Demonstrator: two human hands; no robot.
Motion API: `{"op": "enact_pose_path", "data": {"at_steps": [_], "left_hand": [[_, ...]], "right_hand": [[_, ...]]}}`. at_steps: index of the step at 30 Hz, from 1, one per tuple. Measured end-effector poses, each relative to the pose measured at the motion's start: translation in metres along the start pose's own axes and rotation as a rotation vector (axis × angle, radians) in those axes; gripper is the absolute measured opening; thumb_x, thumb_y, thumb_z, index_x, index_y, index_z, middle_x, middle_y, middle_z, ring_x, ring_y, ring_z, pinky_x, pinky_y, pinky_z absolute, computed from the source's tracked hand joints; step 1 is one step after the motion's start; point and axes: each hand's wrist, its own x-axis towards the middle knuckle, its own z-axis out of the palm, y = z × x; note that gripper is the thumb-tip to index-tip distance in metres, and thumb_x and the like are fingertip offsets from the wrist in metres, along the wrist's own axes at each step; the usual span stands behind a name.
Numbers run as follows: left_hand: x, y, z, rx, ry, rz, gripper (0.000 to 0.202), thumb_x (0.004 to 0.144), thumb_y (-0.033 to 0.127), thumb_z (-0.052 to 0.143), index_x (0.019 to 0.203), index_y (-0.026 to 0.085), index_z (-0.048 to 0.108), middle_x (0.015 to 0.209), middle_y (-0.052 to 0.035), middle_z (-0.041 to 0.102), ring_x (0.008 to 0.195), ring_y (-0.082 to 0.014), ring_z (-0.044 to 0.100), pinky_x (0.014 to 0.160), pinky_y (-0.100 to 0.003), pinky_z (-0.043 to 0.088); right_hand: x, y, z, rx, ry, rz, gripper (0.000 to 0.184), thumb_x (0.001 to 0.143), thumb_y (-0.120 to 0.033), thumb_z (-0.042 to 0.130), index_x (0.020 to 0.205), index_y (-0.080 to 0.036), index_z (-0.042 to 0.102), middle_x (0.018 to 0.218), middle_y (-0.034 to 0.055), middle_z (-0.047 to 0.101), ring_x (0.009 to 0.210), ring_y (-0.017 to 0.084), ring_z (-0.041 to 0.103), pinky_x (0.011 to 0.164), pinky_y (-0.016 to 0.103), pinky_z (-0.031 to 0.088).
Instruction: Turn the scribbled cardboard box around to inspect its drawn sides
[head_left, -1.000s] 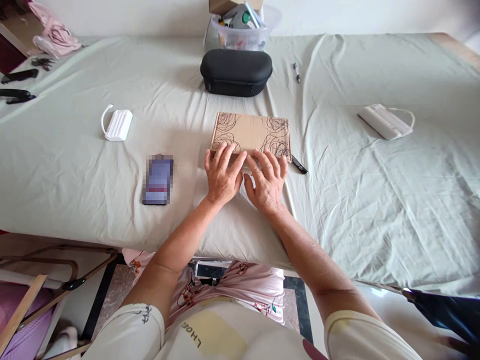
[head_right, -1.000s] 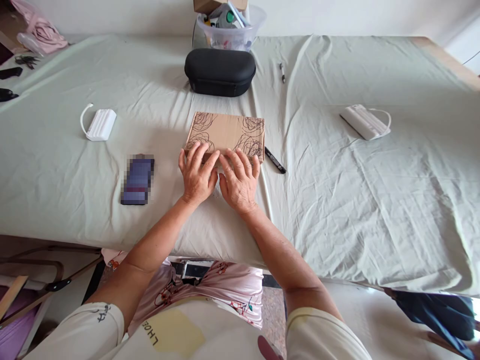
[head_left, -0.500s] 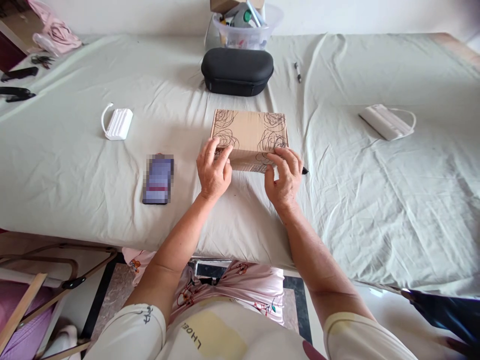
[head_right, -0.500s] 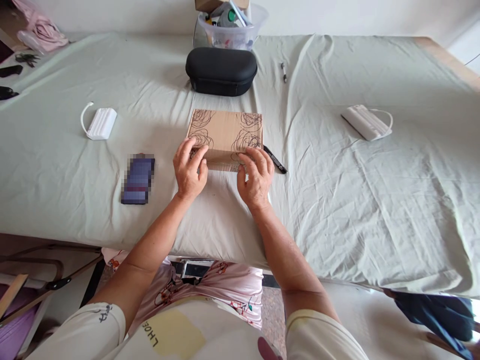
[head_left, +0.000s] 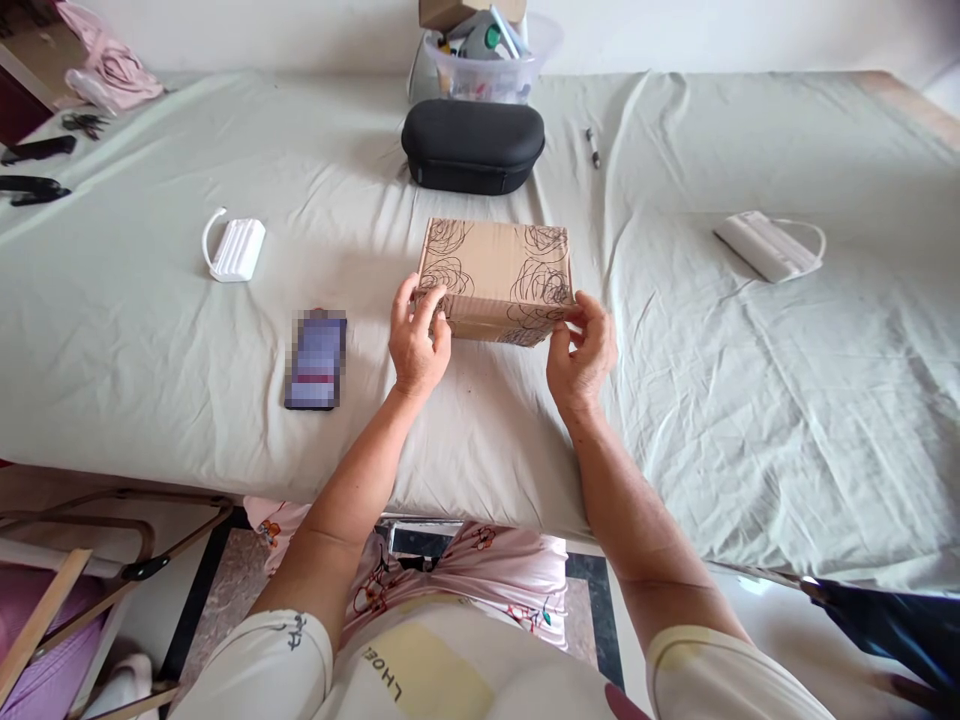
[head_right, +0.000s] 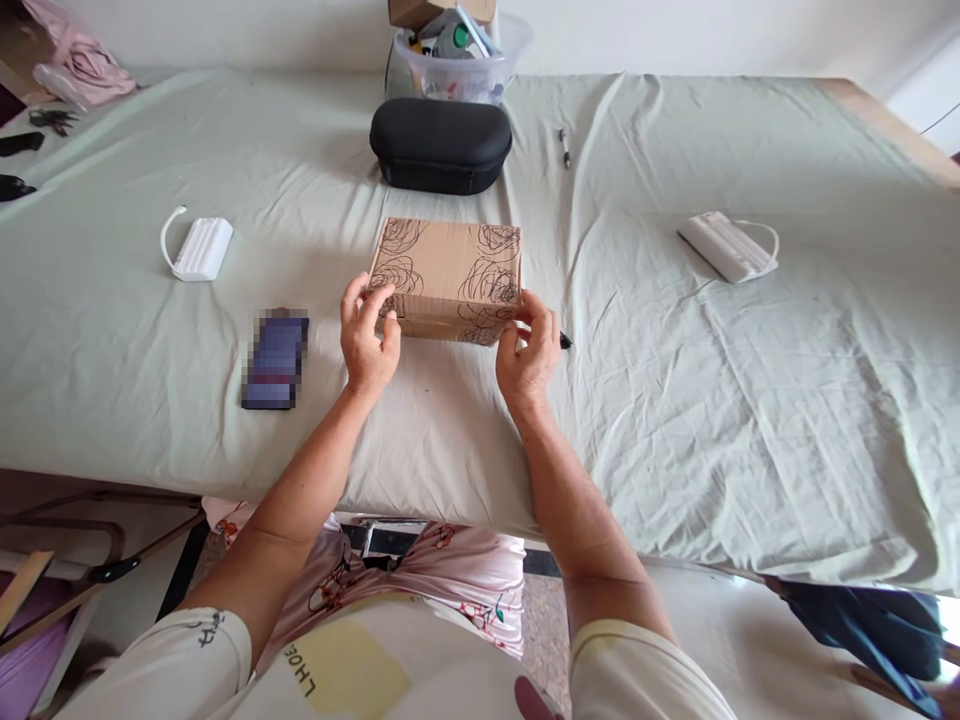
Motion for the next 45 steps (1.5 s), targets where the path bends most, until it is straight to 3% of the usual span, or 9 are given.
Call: {"op": "enact_pose_path", "data": {"at_steps": [7,11,14,21,26,30,36,40,45], "left_hand": [[0.0,-0.003,0.0,-0.014,-0.013,-0.066,0.039,0.11,0.04,0.045,0.131,0.021,0.072,0.159,-0.0161,0.055,0.154,-0.0269,0.051,0.128,-0.043,0.046],[0.001,-0.006,0.0,-0.022,0.006,-0.074,0.036,0.109,0.037,0.048,0.13,0.021,0.072,0.158,-0.0157,0.055,0.153,-0.0266,0.053,0.129,-0.043,0.045],[0.002,-0.009,0.0,0.012,0.033,-0.061,0.033,0.108,0.033,0.048,0.128,0.022,0.072,0.155,-0.0149,0.058,0.149,-0.0252,0.056,0.128,-0.042,0.046],[0.003,-0.013,-0.002,-0.07,0.044,-0.094,0.029,0.105,0.031,0.052,0.127,0.023,0.07,0.154,-0.0156,0.057,0.148,-0.027,0.055,0.122,-0.042,0.05],[0.001,-0.005,-0.001,-0.161,0.053,-0.137,0.028,0.105,0.037,0.055,0.125,0.024,0.069,0.147,-0.0156,0.057,0.137,-0.0265,0.058,0.098,-0.036,0.061],[-0.004,0.005,0.002,-0.271,0.068,-0.18,0.033,0.107,0.05,0.052,0.121,0.024,0.066,0.133,-0.015,0.06,0.126,-0.0252,0.06,0.077,-0.028,0.061],[-0.005,0.009,0.002,-0.246,0.091,-0.212,0.061,0.107,0.073,0.038,0.117,0.02,0.066,0.113,-0.0127,0.064,0.101,-0.0209,0.065,0.087,-0.034,0.058],[-0.004,0.011,0.001,-0.199,0.078,-0.199,0.069,0.106,0.077,0.033,0.124,0.02,0.069,0.111,-0.0123,0.064,0.103,-0.0212,0.065,0.091,-0.034,0.058],[-0.005,0.012,0.001,-0.193,0.066,-0.168,0.064,0.106,0.076,0.035,0.114,0.02,0.066,0.113,-0.0136,0.066,0.111,-0.0234,0.064,0.098,-0.037,0.057]], "right_hand": [[0.002,0.011,0.005,-0.028,-0.183,0.132,0.029,0.096,-0.036,0.056,0.12,-0.023,0.064,0.097,0.0059,0.074,0.083,0.02,0.068,0.078,0.038,0.059],[0.0,0.017,0.008,-0.098,-0.314,0.124,0.024,0.084,-0.032,0.065,0.106,-0.023,0.065,0.093,0.0061,0.073,0.084,0.023,0.066,0.083,0.043,0.058],[0.0,0.017,0.009,-0.092,-0.338,0.162,0.02,0.085,-0.031,0.063,0.103,-0.024,0.065,0.093,0.0076,0.073,0.088,0.026,0.066,0.089,0.047,0.058],[0.002,0.015,0.01,0.09,-0.249,0.2,0.029,0.086,-0.032,0.064,0.113,-0.026,0.069,0.093,0.0031,0.074,0.081,0.022,0.07,0.083,0.044,0.062],[0.006,0.015,0.004,0.13,-0.069,0.138,0.023,0.092,-0.036,0.066,0.113,-0.027,0.07,0.096,0.0025,0.069,0.082,0.018,0.068,0.083,0.04,0.063],[0.013,0.012,-0.003,0.283,0.104,0.048,0.023,0.099,-0.047,0.066,0.112,-0.028,0.067,0.099,0.0021,0.064,0.089,0.017,0.069,0.086,0.038,0.063],[0.016,0.003,-0.003,0.452,0.249,-0.051,0.025,0.1,-0.05,0.069,0.116,-0.032,0.063,0.094,-0.0004,0.059,0.074,0.014,0.066,0.072,0.035,0.063],[0.016,0.007,0.0,0.497,0.23,-0.033,0.029,0.099,-0.052,0.069,0.122,-0.034,0.062,0.101,0.0014,0.061,0.079,0.015,0.069,0.068,0.035,0.063],[0.015,0.009,0.001,0.531,0.141,-0.037,0.036,0.1,-0.055,0.065,0.13,-0.036,0.061,0.111,0.0038,0.064,0.094,0.019,0.072,0.071,0.035,0.063]]}}
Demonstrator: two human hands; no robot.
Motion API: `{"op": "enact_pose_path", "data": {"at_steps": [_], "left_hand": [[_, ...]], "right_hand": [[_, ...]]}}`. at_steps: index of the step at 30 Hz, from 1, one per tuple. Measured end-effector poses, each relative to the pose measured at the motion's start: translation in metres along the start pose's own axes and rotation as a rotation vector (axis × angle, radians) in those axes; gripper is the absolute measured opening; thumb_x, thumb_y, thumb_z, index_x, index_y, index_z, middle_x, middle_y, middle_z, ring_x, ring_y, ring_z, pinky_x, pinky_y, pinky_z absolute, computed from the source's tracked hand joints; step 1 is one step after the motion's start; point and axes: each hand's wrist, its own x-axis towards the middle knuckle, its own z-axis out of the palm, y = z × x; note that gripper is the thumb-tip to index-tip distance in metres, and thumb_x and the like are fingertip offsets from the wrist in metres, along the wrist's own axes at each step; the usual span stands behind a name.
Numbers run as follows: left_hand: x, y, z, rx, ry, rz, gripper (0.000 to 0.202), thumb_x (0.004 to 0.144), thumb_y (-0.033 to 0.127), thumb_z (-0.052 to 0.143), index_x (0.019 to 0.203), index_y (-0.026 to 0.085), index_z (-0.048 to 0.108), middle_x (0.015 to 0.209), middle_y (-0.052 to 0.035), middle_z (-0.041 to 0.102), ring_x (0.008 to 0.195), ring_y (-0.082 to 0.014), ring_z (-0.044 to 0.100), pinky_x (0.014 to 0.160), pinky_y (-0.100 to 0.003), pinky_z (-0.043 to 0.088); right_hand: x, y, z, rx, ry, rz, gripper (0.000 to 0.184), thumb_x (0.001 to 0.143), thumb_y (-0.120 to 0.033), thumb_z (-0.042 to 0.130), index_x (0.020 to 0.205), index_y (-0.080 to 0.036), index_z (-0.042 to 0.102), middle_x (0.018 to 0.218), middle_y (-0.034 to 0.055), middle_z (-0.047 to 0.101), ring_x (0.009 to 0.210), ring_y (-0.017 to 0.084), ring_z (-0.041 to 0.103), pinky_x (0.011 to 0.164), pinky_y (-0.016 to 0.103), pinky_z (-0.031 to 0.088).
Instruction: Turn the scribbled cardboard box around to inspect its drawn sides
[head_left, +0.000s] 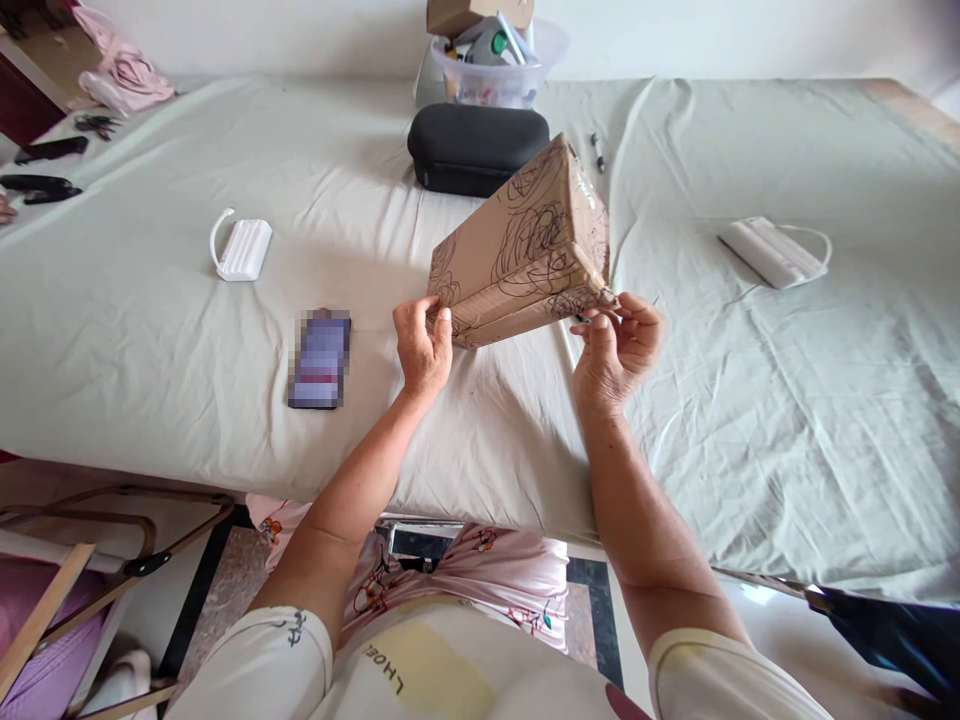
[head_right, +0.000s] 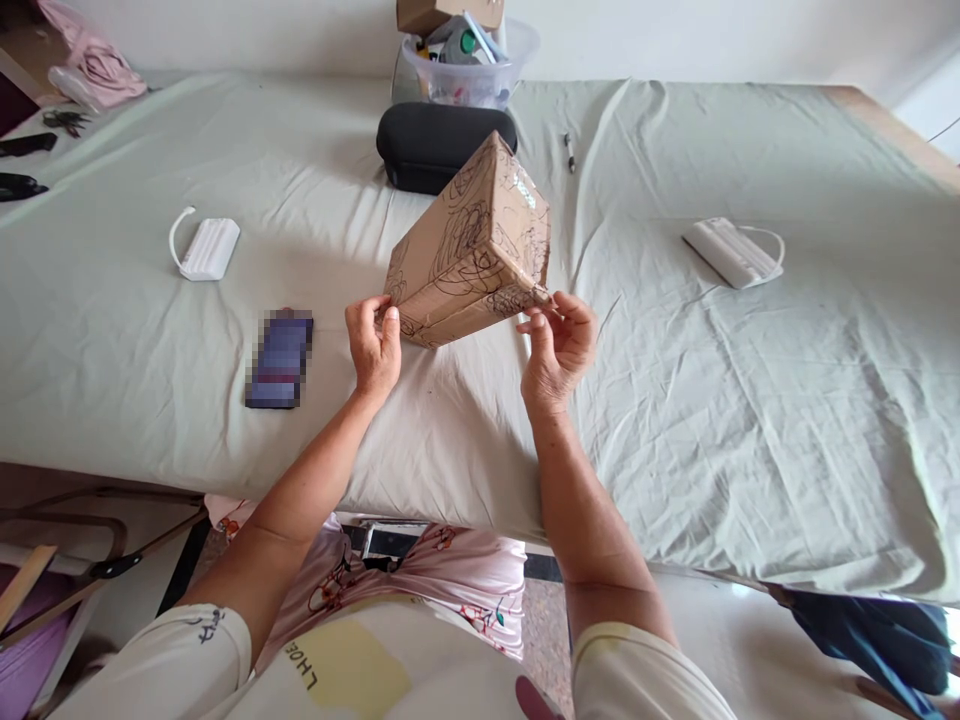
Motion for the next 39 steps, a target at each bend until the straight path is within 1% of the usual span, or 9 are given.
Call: {"op": "enact_pose_path", "data": {"at_steps": [6,11,14,18,20,24,30,35,39], "left_hand": [[-0.001,-0.002,0.002,0.009,-0.012,-0.067,0.064,0.107,0.077,0.028,0.107,0.021,0.059,0.107,-0.0117,0.067,0.102,-0.0225,0.065,0.094,-0.038,0.054],[0.0,-0.003,0.0,0.005,-0.036,-0.084,0.067,0.104,0.081,0.026,0.1,0.022,0.058,0.103,-0.011,0.067,0.1,-0.0245,0.066,0.096,-0.041,0.054],[-0.004,-0.004,0.003,-0.005,-0.099,-0.105,0.069,0.103,0.082,0.027,0.106,0.021,0.059,0.106,-0.0122,0.068,0.102,-0.0247,0.068,0.095,-0.04,0.055],[-0.01,-0.009,0.009,0.033,-0.2,-0.154,0.075,0.1,0.085,0.038,0.131,0.019,0.057,0.128,-0.0188,0.07,0.121,-0.0298,0.069,0.102,-0.044,0.056],[-0.01,-0.012,0.011,0.052,-0.23,-0.19,0.074,0.1,0.083,0.044,0.134,0.019,0.057,0.132,-0.0198,0.07,0.124,-0.0317,0.069,0.102,-0.045,0.056],[-0.007,-0.012,0.009,0.045,-0.26,-0.214,0.065,0.1,0.078,0.051,0.128,0.02,0.058,0.124,-0.0165,0.074,0.115,-0.0299,0.073,0.095,-0.04,0.058],[-0.005,-0.005,0.005,0.042,-0.301,-0.235,0.055,0.1,0.073,0.058,0.119,0.022,0.058,0.117,-0.0145,0.076,0.108,-0.0302,0.075,0.087,-0.039,0.058],[-0.005,-0.003,0.004,0.027,-0.323,-0.242,0.048,0.1,0.068,0.063,0.113,0.023,0.056,0.113,-0.0113,0.077,0.105,-0.028,0.076,0.084,-0.037,0.057],[-0.005,-0.002,0.003,0.014,-0.353,-0.266,0.044,0.1,0.067,0.063,0.108,0.025,0.055,0.105,-0.0081,0.078,0.099,-0.026,0.077,0.08,-0.034,0.056]], "right_hand": [[-0.007,-0.015,0.01,0.04,-0.09,0.053,0.048,0.098,-0.057,0.069,0.142,-0.043,0.056,0.098,-0.0014,0.067,0.087,0.016,0.071,0.071,0.032,0.064],[-0.008,-0.019,0.012,0.036,-0.148,0.091,0.059,0.094,-0.063,0.072,0.146,-0.042,0.055,0.096,-0.0012,0.067,0.083,0.017,0.069,0.076,0.036,0.065],[-0.013,-0.016,0.015,0.026,-0.215,0.156,0.052,0.092,-0.066,0.072,0.134,-0.036,0.063,0.094,-0.0002,0.068,0.084,0.017,0.068,0.077,0.036,0.064],[-0.023,-0.012,0.022,-0.03,-0.334,0.261,0.041,0.091,-0.066,0.072,0.107,-0.028,0.069,0.092,-0.0005,0.068,0.084,0.015,0.067,0.078,0.033,0.061],[-0.026,-0.009,0.022,-0.082,-0.373,0.284,0.041,0.09,-0.064,0.073,0.108,-0.028,0.067,0.092,-0.0008,0.067,0.086,0.015,0.068,0.08,0.033,0.06],[-0.025,-0.004,0.016,-0.221,-0.477,0.26,0.039,0.089,-0.053,0.075,0.116,-0.029,0.061,0.095,-0.0012,0.069,0.088,0.018,0.069,0.085,0.038,0.059],[-0.024,0.001,0.012,-0.707,-0.686,0.135,0.022,0.083,-0.04,0.073,0.094,-0.024,0.062,0.101,0.0115,0.071,0.095,0.03,0.062,0.089,0.048,0.052],[-0.023,-0.003,0.011,-0.706,-0.712,0.118,0.023,0.085,-0.044,0.072,0.091,-0.025,0.061,0.096,0.0101,0.07,0.094,0.03,0.062,0.088,0.046,0.053],[-0.022,-0.003,0.009,-0.583,-0.606,0.16,0.029,0.086,-0.05,0.074,0.094,-0.026,0.061,0.093,0.0063,0.071,0.091,0.027,0.065,0.086,0.043,0.056]]}}
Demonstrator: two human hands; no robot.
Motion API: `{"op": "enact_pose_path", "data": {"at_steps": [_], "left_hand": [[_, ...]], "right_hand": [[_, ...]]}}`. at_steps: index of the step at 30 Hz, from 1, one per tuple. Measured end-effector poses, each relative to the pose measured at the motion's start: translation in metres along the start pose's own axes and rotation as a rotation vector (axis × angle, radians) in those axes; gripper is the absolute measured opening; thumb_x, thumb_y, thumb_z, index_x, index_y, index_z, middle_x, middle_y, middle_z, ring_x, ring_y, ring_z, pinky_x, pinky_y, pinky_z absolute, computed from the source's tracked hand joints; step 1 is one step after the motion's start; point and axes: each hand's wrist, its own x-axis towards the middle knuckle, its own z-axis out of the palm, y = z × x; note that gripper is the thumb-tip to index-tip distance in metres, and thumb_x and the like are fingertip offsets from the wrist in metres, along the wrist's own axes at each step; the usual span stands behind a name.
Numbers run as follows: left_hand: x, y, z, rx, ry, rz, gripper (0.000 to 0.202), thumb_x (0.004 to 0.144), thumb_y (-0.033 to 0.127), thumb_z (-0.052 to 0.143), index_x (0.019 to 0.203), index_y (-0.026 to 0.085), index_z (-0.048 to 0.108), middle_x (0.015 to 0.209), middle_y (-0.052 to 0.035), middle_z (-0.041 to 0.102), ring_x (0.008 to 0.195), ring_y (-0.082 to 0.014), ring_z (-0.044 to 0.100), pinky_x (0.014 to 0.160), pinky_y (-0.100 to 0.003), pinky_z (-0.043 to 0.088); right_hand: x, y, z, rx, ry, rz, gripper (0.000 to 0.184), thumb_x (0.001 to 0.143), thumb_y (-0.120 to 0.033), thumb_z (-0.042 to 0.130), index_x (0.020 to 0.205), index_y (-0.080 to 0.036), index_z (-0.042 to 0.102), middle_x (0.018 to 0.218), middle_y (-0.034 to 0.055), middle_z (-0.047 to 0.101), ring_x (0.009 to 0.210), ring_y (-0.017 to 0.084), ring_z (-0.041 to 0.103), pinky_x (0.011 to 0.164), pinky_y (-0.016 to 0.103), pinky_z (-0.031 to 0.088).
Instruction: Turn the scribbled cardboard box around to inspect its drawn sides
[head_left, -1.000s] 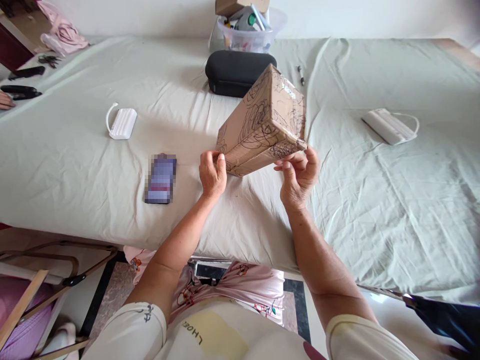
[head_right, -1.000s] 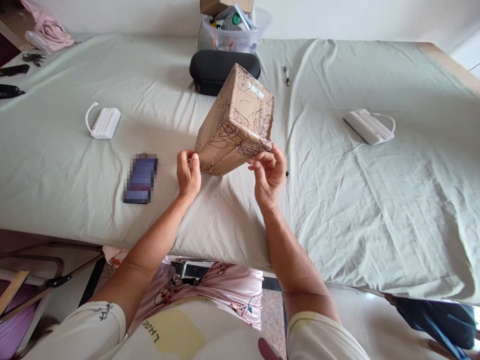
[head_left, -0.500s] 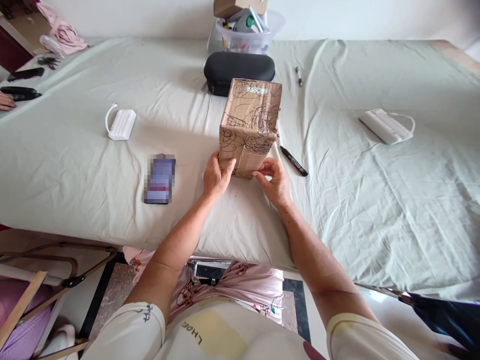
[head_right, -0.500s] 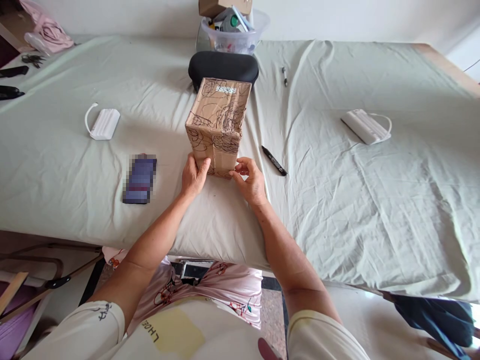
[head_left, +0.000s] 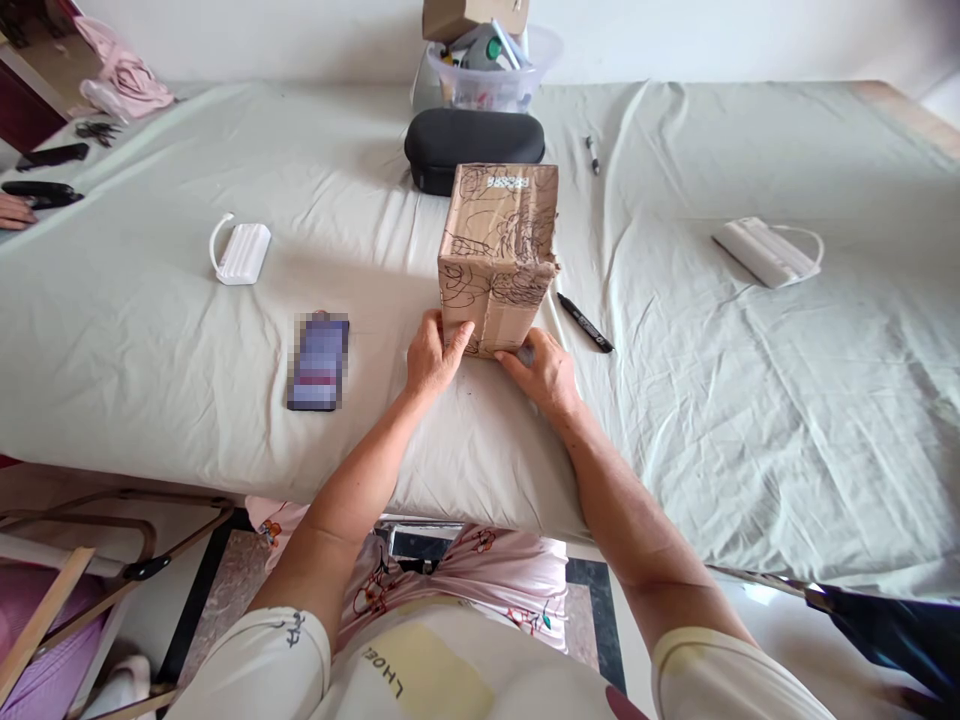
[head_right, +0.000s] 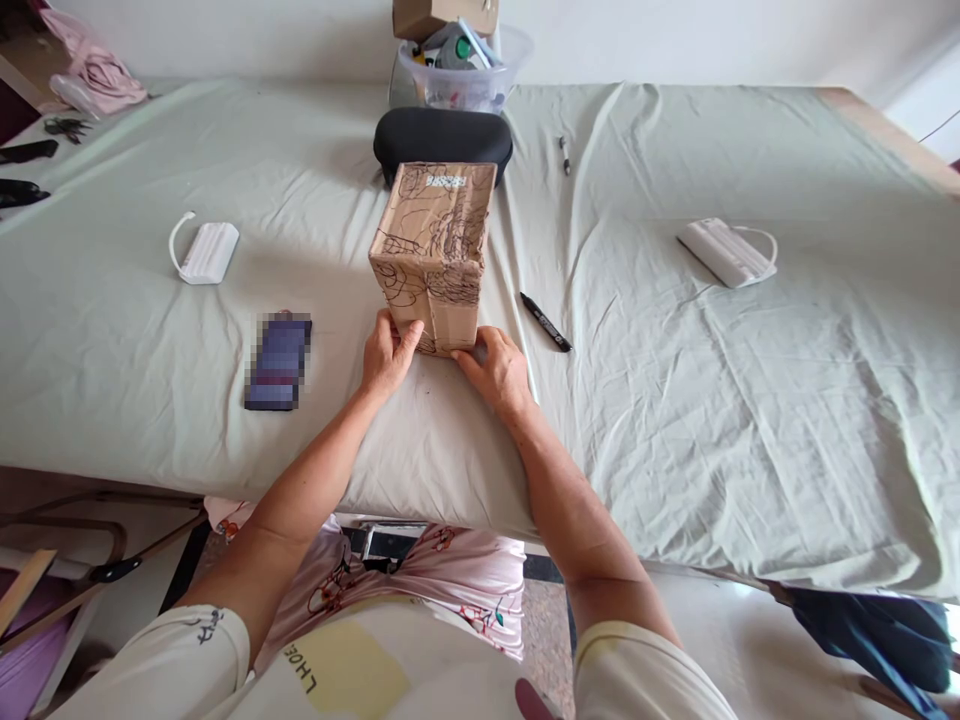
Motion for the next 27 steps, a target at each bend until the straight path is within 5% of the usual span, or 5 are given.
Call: {"op": "enact_pose_path", "data": {"at_steps": [11,16,27], "left_hand": [[0.0,-0.001,0.002,-0.075,-0.046,0.023,0.05,0.105,0.071,0.048,0.111,0.023,0.064,0.102,-0.009,0.08,0.095,-0.0233,0.077,0.081,-0.032,0.057],[0.001,-0.008,0.006,0.083,-0.112,0.109,0.042,0.109,0.057,0.048,0.102,0.022,0.069,0.103,-0.0117,0.079,0.098,-0.0256,0.076,0.084,-0.034,0.055],[-0.005,-0.001,0.005,0.319,-0.193,0.275,0.034,0.104,0.045,0.055,0.084,0.023,0.073,0.087,-0.0086,0.077,0.078,-0.0226,0.069,0.071,-0.032,0.048]], "right_hand": [[0.005,0.009,0.013,0.56,0.282,0.083,0.054,0.079,-0.067,0.083,0.103,-0.028,0.055,0.126,0.0059,0.07,0.091,0.017,0.075,0.083,0.037,0.063],[0.011,0.01,0.004,0.533,0.488,-0.016,0.049,0.083,-0.067,0.081,0.103,-0.028,0.06,0.106,0.0024,0.067,0.093,0.017,0.068,0.084,0.036,0.061],[0.013,-0.001,-0.028,0.312,0.593,-0.1,0.034,0.094,-0.06,0.07,0.095,-0.027,0.062,0.095,0.0022,0.06,0.088,0.019,0.064,0.077,0.037,0.058]]}}
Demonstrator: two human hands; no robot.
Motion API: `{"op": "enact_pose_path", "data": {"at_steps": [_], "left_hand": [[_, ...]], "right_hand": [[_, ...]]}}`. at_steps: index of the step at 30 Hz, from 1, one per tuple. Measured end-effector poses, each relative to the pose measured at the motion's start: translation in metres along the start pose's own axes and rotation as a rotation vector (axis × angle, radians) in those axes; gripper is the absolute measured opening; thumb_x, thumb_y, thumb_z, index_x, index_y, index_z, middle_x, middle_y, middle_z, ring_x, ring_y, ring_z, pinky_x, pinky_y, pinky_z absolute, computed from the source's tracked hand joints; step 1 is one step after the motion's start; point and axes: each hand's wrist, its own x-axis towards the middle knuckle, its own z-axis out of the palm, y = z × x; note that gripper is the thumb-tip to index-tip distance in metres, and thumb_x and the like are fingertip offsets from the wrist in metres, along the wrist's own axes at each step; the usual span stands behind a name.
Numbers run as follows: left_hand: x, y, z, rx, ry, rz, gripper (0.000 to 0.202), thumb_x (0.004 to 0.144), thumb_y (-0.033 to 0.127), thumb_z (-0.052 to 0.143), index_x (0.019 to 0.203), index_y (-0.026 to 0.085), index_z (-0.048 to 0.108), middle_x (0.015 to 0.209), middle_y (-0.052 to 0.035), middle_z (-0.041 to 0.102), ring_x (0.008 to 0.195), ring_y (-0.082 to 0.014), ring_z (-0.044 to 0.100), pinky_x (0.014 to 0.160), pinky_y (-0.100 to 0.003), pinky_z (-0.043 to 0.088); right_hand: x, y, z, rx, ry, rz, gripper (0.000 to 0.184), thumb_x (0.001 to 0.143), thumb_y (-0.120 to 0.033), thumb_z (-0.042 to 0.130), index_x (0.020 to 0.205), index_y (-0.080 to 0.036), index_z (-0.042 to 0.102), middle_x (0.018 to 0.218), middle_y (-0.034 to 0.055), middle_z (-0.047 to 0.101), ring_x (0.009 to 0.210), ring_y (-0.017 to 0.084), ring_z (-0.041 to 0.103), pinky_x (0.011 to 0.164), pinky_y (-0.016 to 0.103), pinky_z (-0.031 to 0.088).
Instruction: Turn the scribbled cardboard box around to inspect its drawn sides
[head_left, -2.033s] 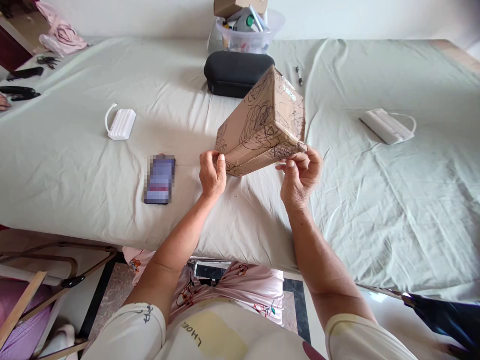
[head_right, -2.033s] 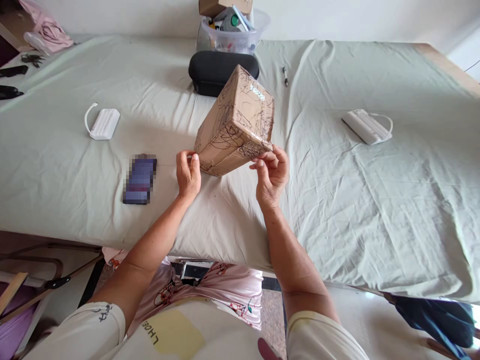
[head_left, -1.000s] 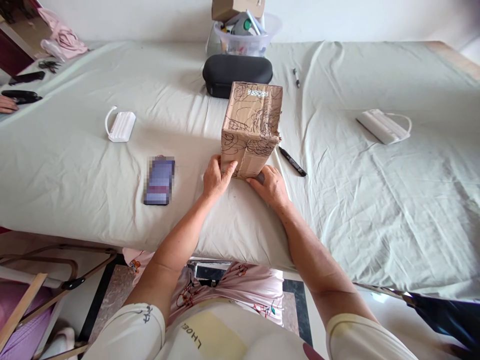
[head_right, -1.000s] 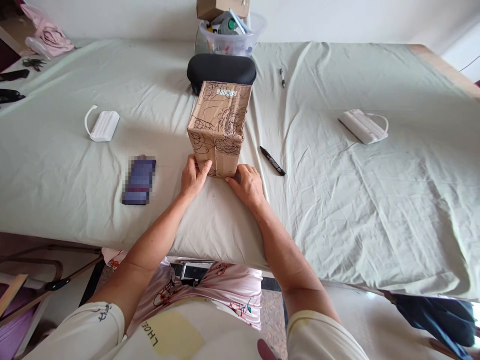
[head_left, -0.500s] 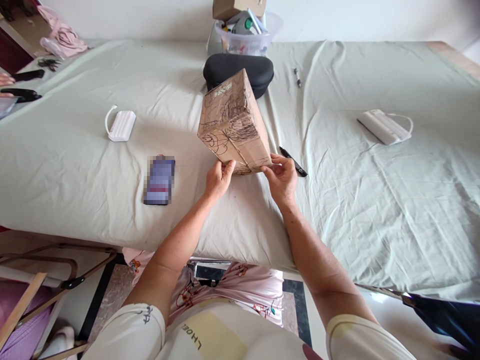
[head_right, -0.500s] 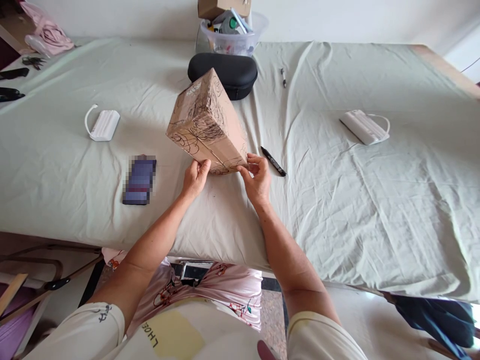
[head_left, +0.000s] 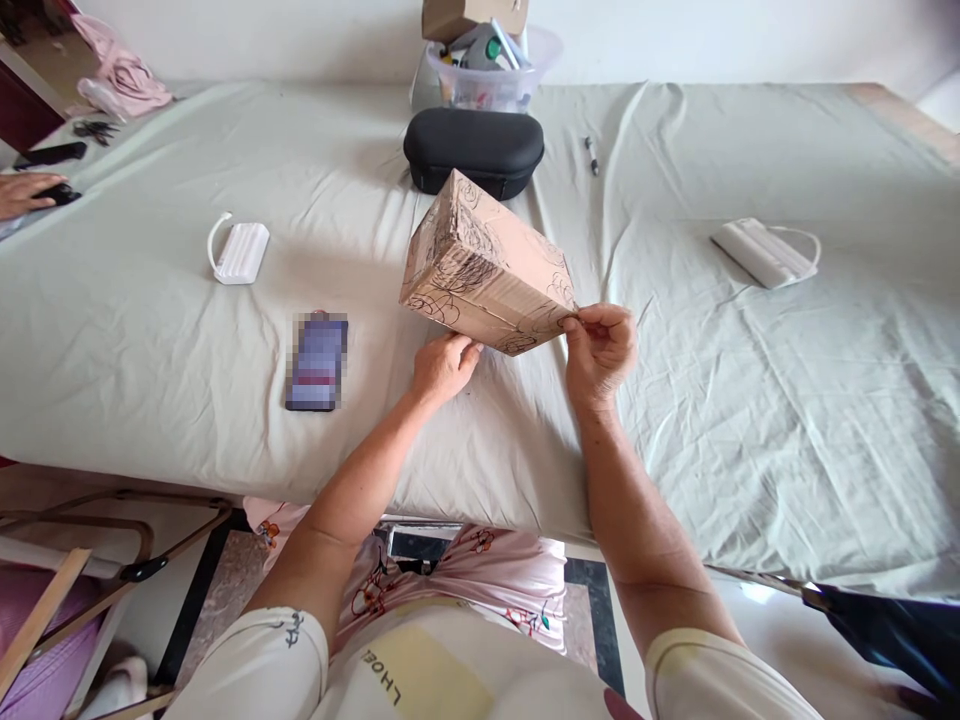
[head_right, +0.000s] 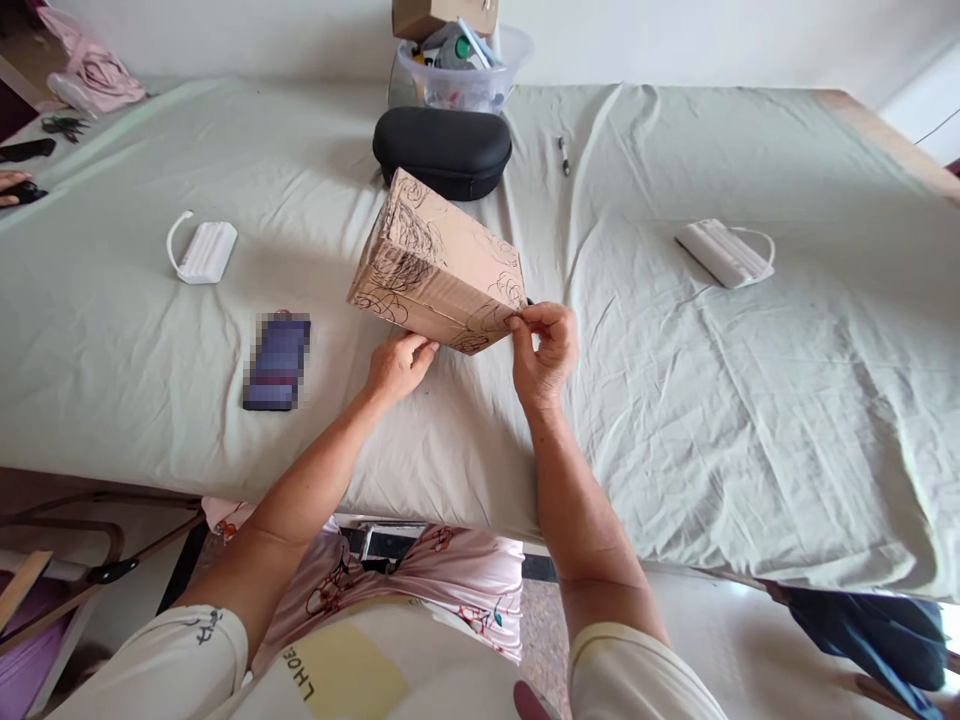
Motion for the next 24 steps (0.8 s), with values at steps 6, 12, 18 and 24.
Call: {"op": "enact_pose_path", "data": {"at_steps": [6,12,18,24], "left_hand": [[-0.001,0.005,-0.003,-0.027,0.022,0.077,0.048,0.106,0.048,0.05,0.067,0.022,0.06,0.072,-0.0053,0.069,0.067,-0.0175,0.062,0.065,-0.03,0.044],[-0.005,0.013,-0.006,-0.159,0.086,0.24,0.039,0.11,0.047,0.045,0.109,0.021,0.075,0.09,-0.0076,0.076,0.076,-0.0164,0.069,0.074,-0.028,0.055],[-0.005,0.014,-0.013,-0.144,0.271,0.282,0.056,0.111,0.06,0.036,0.133,0.02,0.068,0.094,-0.008,0.074,0.082,-0.0164,0.071,0.081,-0.027,0.058],[-0.006,0.012,-0.013,-0.035,0.385,0.308,0.058,0.112,0.06,0.033,0.123,0.018,0.071,0.098,-0.0093,0.071,0.091,-0.0183,0.069,0.087,-0.03,0.058]], "right_hand": [[0.004,-0.008,-0.005,-0.082,-0.04,-0.109,0.024,0.096,-0.049,0.068,0.09,-0.026,0.063,0.092,0.0042,0.064,0.086,0.02,0.065,0.074,0.04,0.059],[-0.006,-0.019,0.002,-0.099,-0.152,-0.148,0.018,0.096,-0.044,0.066,0.087,-0.028,0.065,0.088,0.004,0.068,0.084,0.021,0.067,0.076,0.042,0.06],[-0.025,-0.041,0.011,-0.008,-0.268,-0.27,0.007,0.099,-0.03,0.066,0.092,-0.03,0.067,0.092,0.0036,0.076,0.087,0.021,0.074,0.082,0.044,0.065],[-0.042,-0.055,0.019,0.05,-0.344,-0.43,0.025,0.1,-0.016,0.061,0.117,-0.028,0.073,0.111,0.0074,0.081,0.102,0.021,0.079,0.089,0.041,0.068]]}}
